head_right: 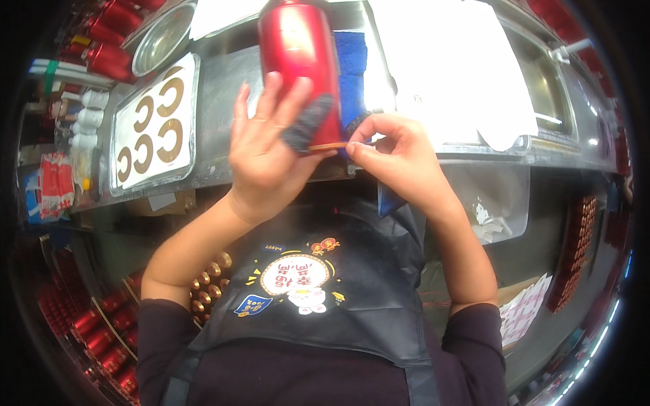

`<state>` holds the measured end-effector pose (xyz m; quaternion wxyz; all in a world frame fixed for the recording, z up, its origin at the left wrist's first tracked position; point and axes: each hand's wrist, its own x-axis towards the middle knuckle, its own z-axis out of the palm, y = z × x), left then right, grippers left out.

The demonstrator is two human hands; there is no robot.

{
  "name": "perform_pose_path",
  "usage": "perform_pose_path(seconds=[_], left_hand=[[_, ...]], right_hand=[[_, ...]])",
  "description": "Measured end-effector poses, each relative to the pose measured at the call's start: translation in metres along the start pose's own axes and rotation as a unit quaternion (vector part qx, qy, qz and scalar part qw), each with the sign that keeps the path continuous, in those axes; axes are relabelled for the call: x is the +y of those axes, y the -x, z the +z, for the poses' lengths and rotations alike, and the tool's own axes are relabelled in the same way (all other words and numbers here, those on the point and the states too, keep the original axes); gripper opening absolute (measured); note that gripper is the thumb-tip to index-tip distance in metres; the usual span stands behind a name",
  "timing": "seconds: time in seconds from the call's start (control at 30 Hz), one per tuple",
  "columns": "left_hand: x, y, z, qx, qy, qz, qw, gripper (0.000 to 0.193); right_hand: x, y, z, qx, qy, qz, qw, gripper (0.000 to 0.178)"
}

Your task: The person applies gold circular labels to the necks and bodies of red cylindrical bottles. They peel each label from a backing sheet, position it on the bottle, and smooth it with a cloth and a small tool. The process is repeated for multiple bottles on a stainless steel workbench.

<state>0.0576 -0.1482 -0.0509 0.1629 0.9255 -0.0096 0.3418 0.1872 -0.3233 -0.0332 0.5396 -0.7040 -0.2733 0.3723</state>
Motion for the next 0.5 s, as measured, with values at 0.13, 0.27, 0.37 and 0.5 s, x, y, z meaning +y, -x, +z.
perform_pose_path(seconds=[0.13, 0.27, 0.37, 0.5], left_hand=[[-0.015, 0.028, -0.002, 0.029, 0.11, -0.065, 0.991, 0.064], [-0.018, 0.059, -0.011, -0.001, 0.106, -0.066, 0.992, 0.056], [-0.02, 0.069, -0.01, -0.033, 0.085, -0.06, 0.994, 0.046], [-0.021, 0.067, -0.009, -0.038, 0.073, -0.041, 0.996, 0.045]], right_hand=[[-0.005, 0.004, -0.004, -0.003, -0.02, 0.002, 1.0, 0.011], [-0.012, 0.009, -0.008, 0.002, -0.044, 0.008, 0.999, 0.011], [-0.008, 0.009, -0.008, 0.007, -0.059, 0.0, 0.998, 0.011], [-0.002, 0.005, -0.009, 0.015, -0.05, -0.003, 0.999, 0.011]])
